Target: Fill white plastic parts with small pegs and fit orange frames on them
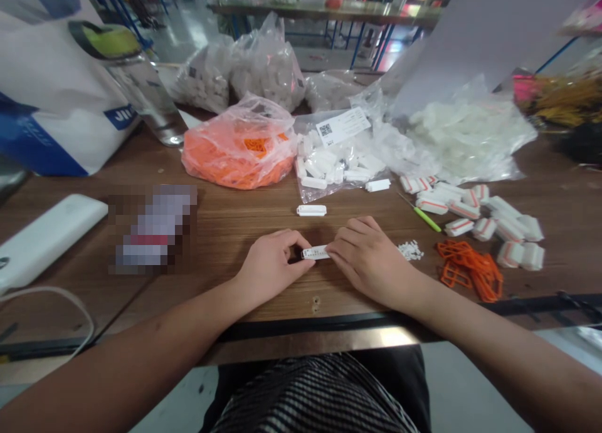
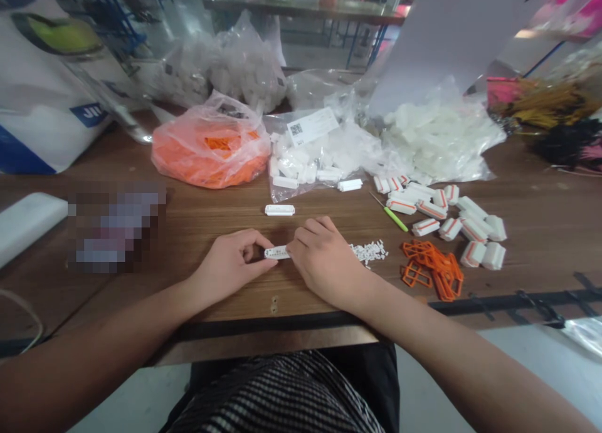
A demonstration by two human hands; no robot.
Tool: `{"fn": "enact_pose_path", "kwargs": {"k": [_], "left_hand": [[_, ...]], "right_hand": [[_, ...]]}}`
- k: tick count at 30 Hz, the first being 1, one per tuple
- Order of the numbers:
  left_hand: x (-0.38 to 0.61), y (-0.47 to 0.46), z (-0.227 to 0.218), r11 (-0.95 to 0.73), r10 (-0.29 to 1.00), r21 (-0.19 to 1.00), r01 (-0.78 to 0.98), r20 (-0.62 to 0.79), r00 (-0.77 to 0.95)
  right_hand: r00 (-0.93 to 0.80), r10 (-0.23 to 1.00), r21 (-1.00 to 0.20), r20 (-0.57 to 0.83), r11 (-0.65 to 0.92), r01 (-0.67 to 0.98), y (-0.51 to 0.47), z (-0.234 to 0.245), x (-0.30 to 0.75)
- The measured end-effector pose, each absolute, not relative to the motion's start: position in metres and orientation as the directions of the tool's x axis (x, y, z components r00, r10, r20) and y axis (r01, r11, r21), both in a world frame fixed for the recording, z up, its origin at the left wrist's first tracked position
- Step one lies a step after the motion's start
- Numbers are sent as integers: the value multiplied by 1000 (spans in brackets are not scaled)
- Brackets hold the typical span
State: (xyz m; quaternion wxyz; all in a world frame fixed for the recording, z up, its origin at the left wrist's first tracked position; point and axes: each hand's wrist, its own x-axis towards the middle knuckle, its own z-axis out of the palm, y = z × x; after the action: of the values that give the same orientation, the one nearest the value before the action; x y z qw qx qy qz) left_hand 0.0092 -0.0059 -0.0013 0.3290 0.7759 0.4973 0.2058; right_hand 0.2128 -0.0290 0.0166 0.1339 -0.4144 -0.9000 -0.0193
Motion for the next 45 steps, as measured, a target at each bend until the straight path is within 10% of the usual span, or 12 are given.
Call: {"fn": "enact_pose_path", "kwargs": {"k": [15,23,29,45], "left_hand": [[10,-6,0,-294,907,720,628,3,422],[8,-4,-3,-302,902,709,637,-3,432],[8,-4,-2,-305,903,698,647,-4,429],[8,-4,-1,-322,899,683,656,3,438]], "right_hand": [[-542,741,-167,397,639,751,-45,6,214],[-314,894,-500,319,441,745,-32,23,251],[-404,915,-468,0,357,808,-20,22,294],[-552,829,-165,91,559,812,-25,7,291]]}}
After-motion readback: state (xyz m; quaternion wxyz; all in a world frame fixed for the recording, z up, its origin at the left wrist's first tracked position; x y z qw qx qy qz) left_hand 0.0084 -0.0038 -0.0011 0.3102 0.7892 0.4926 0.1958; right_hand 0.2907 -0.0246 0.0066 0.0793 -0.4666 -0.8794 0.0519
